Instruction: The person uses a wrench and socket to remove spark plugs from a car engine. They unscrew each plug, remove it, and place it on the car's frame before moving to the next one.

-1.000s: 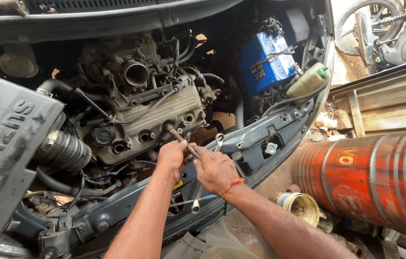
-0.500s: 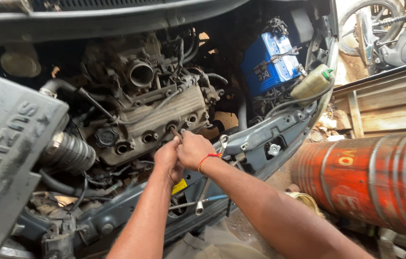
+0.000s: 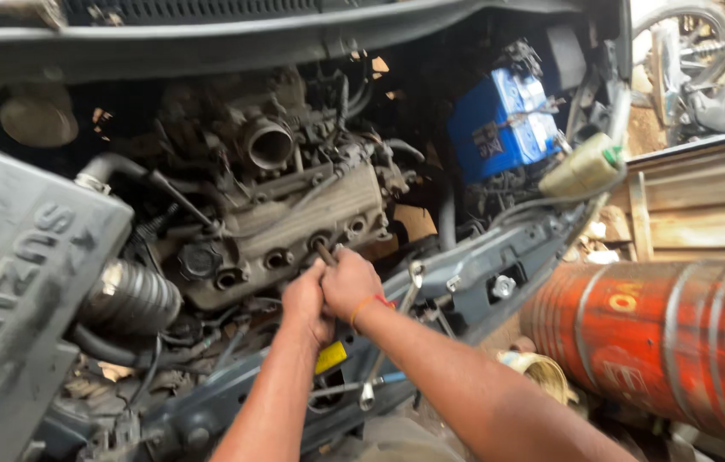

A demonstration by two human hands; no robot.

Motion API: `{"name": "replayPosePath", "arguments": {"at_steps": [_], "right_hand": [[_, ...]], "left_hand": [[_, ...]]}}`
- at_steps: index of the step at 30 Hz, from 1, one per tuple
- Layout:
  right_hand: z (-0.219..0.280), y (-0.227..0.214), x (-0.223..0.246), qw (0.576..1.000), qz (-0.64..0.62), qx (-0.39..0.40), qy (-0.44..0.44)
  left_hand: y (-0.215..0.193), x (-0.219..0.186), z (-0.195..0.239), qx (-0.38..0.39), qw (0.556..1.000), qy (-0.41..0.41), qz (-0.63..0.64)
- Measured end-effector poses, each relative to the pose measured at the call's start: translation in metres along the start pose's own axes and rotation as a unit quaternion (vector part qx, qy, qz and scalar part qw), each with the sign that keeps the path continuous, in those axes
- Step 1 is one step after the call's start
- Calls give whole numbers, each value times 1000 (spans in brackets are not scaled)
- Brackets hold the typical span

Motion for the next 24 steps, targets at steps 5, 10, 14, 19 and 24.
{"name": "replayPosePath", "arguments": {"at_steps": [5,10,14,19,24], "right_hand": [[13,3,11,998,36,9,52],[4,-6,5,955,232,64,-174],[4,-12,9,886,332,95,-311],[38,-49,20,919,154,-143,-333],[50,-30,-15,892,-452,26,18]], "left_hand": [[-5,-8,7,-54,998,-30,-10],[0,-8,-24,45,999,-9,-23],[-8,-6,-47,20,997,-28,-62],[2,-7,-73,62,997,-31,-34],[-10,2,-86,14,996,-28,-83]]}}
Point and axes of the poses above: each hand's wrist, its own z-axis away from the middle knuckle, its own y-axis out of the palm, x = y × z, the point moved 4 cm from there along -z, towards the middle knuckle, and after that the axes turned 5 degrees about -z, right-handed, at the moved point
